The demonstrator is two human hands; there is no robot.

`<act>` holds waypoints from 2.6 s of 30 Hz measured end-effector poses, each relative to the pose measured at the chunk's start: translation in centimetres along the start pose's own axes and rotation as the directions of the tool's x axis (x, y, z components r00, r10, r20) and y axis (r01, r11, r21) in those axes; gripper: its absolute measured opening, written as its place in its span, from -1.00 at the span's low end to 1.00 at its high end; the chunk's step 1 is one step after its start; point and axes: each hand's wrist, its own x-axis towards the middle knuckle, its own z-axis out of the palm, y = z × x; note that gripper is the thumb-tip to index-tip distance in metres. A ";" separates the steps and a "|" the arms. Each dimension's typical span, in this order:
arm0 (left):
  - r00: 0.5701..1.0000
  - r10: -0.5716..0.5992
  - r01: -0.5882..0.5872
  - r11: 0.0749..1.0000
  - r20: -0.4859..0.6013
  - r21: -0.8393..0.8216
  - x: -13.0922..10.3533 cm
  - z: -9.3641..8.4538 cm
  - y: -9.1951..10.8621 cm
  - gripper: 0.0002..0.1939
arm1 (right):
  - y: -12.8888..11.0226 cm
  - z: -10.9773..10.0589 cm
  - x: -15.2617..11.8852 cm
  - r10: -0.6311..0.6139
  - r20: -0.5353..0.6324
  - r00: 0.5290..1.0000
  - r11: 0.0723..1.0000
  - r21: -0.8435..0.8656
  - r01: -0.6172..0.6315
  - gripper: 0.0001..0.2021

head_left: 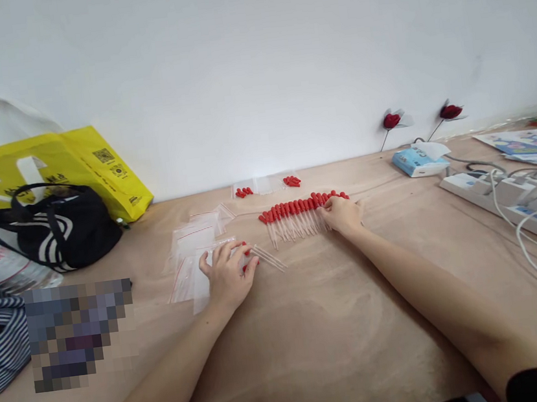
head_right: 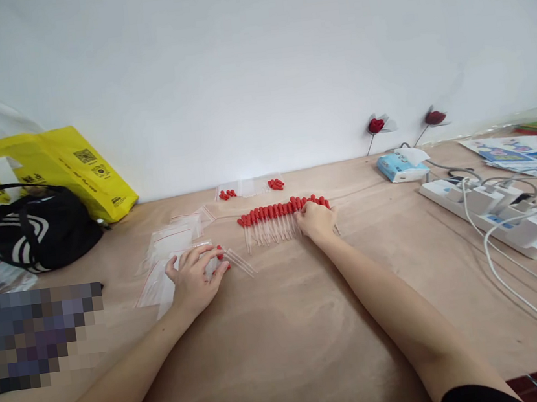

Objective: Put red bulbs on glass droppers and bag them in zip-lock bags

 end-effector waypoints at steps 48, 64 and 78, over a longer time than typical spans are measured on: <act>0.982 0.170 -0.145 0.955 0.079 -0.259 0.3 1.4 3.4 -0.83 | 0.5 -0.8 -8.7 -0.804 -0.069 0.590 0.535 0.348 0.770 -0.76; 0.982 0.169 -0.128 0.926 0.085 -0.356 0.1 1.0 3.6 -0.84 | 0.4 -1.2 -8.6 -0.899 -0.100 0.427 0.380 0.310 0.871 -0.74; 0.916 0.371 -0.301 0.887 0.152 -0.350 0.0 0.8 4.0 -0.85 | -0.4 -0.9 -9.0 -0.895 -0.117 0.430 0.407 0.180 0.896 -0.78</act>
